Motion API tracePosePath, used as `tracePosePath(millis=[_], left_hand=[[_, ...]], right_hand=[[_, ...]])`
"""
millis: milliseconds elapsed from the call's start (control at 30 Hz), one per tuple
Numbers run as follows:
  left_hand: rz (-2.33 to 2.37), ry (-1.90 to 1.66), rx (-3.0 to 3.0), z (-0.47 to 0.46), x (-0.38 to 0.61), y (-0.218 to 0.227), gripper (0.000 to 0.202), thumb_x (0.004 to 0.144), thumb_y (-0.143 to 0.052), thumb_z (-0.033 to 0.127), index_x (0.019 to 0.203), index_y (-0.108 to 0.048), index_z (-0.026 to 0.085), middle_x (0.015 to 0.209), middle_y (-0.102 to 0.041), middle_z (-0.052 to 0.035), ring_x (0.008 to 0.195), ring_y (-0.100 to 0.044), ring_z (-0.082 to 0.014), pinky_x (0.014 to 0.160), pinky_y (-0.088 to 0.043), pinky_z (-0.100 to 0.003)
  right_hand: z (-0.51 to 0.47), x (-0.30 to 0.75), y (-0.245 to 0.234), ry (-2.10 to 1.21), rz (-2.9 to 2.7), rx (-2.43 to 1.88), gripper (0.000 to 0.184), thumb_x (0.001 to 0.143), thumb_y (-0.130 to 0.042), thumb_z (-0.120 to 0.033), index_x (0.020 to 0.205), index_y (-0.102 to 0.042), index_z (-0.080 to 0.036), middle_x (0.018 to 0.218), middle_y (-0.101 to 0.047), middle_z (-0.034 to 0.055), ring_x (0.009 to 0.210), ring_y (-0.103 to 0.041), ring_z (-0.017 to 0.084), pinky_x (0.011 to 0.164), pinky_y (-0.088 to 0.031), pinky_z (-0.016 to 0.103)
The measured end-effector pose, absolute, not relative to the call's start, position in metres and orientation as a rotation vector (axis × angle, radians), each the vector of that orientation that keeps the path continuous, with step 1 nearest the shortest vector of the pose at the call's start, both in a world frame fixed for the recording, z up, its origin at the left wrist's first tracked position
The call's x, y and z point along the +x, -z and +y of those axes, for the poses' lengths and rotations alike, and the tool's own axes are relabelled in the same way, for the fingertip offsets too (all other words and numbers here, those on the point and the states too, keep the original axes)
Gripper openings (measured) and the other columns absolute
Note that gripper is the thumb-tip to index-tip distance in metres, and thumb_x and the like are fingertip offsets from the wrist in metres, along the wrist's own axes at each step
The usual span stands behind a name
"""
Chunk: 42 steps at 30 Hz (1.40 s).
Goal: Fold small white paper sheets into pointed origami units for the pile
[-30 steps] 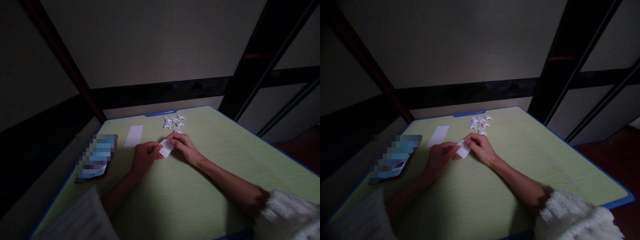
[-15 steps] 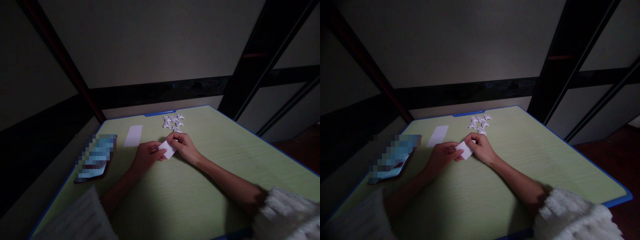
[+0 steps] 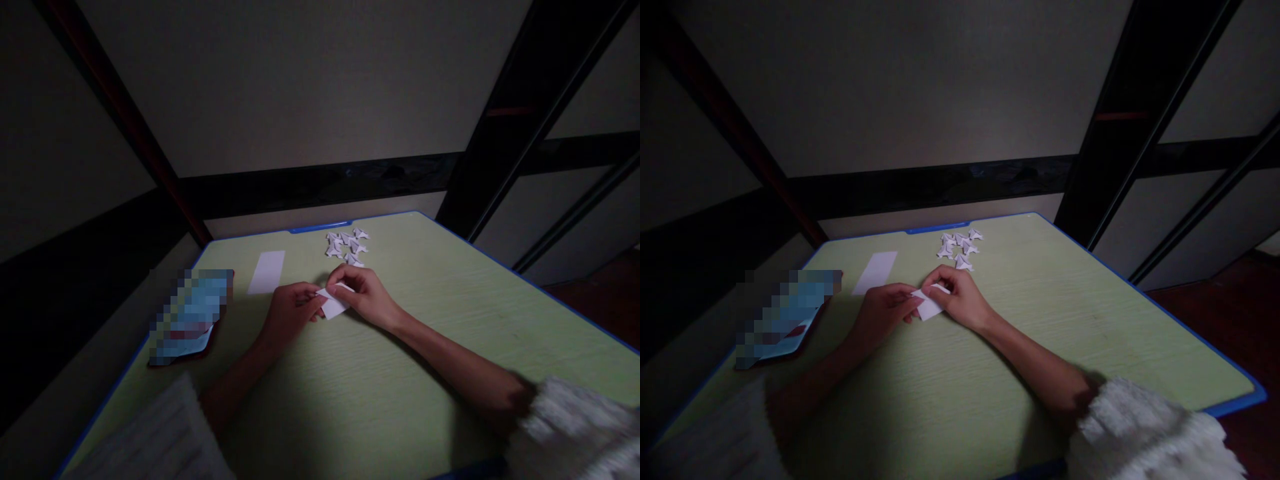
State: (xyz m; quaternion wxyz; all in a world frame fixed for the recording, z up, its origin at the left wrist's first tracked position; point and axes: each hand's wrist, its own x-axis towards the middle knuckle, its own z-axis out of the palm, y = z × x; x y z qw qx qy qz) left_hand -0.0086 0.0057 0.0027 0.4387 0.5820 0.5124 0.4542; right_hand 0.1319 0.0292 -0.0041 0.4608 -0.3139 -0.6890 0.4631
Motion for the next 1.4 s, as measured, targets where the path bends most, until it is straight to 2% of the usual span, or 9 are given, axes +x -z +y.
tracePosePath(millis=[167, 367, 467, 567, 767, 1400], left_hand=[[1.255, -1.021, 1.526, 0.008, -0.0105, 0.0, 0.014, 0.063, -0.054, 0.02, 0.052, -0.057, 0.012, 0.041, -0.054, 0.0034, 0.036, -0.045, -0.0046, 0.038, -0.037, -0.015], [1.236, -1.015, 1.463, 0.0086, -0.0104, -0.0027, 0.014, 0.064, -0.051, 0.017, 0.053, -0.057, 0.012, 0.042, -0.054, 0.0036, 0.039, -0.048, -0.0055, 0.042, -0.04, -0.016], [1.235, -1.021, 1.433, 0.0085, -0.0099, -0.0028, 0.012, 0.063, -0.051, 0.015, 0.054, -0.057, 0.011, 0.042, -0.054, 0.0039, 0.039, -0.049, -0.0056, 0.043, -0.04, -0.016], [1.212, -1.029, 1.451, 0.0085, -0.0104, -0.0016, 0.012, 0.064, -0.05, 0.015, 0.056, -0.059, 0.011, 0.042, -0.054, 0.0042, 0.039, -0.049, -0.0056, 0.043, -0.04, -0.016], [1.209, -1.037, 1.497, 0.0079, -0.0118, -0.0011, 0.011, 0.064, -0.051, 0.016, 0.058, -0.06, 0.011, 0.041, -0.054, 0.0039, 0.039, -0.049, -0.0059, 0.042, -0.04, -0.016], [1.151, -0.958, 1.444, 0.0062, -0.0113, -0.0026, 0.009, 0.062, -0.054, 0.016, 0.057, -0.06, 0.011, 0.042, -0.056, 0.0027, 0.04, -0.051, -0.0072, 0.044, -0.043, -0.018]], right_hand=[[0.0305, 0.134, 0.0033, -1.116, -1.69, -0.794, 0.005, 0.069, -0.052, -0.017, 0.065, -0.051, -0.013, 0.061, -0.046, -0.0013, 0.055, -0.041, 0.009, 0.051, -0.032, 0.022], [0.0302, 0.1361, 0.0013, -0.972, -1.762, -0.708, 0.004, 0.068, -0.054, -0.015, 0.064, -0.054, -0.014, 0.068, -0.05, 0.0014, 0.066, -0.046, 0.012, 0.061, -0.035, 0.026], [0.0311, 0.1365, 0.0014, -1.0, -1.785, -0.684, 0.006, 0.069, -0.053, -0.014, 0.063, -0.053, -0.014, 0.069, -0.051, 0.002, 0.067, -0.047, 0.012, 0.062, -0.036, 0.026], [0.0321, 0.1369, 0.0027, -1.053, -1.799, -0.711, 0.007, 0.07, -0.052, -0.017, 0.064, -0.051, -0.013, 0.069, -0.05, 0.002, 0.065, -0.046, 0.011, 0.058, -0.035, 0.024], [0.0321, 0.1378, 0.005, -1.197, -1.809, -0.853, 0.012, 0.07, -0.051, -0.024, 0.065, -0.049, -0.013, 0.055, -0.044, -0.0024, 0.048, -0.036, 0.007, 0.043, -0.027, 0.02], [0.0288, 0.1383, 0.0008, -1.12, -1.854, -0.921, 0.009, 0.067, -0.052, -0.018, 0.062, -0.048, -0.012, 0.055, -0.045, -0.0026, 0.049, -0.037, 0.006, 0.043, -0.028, 0.018]])
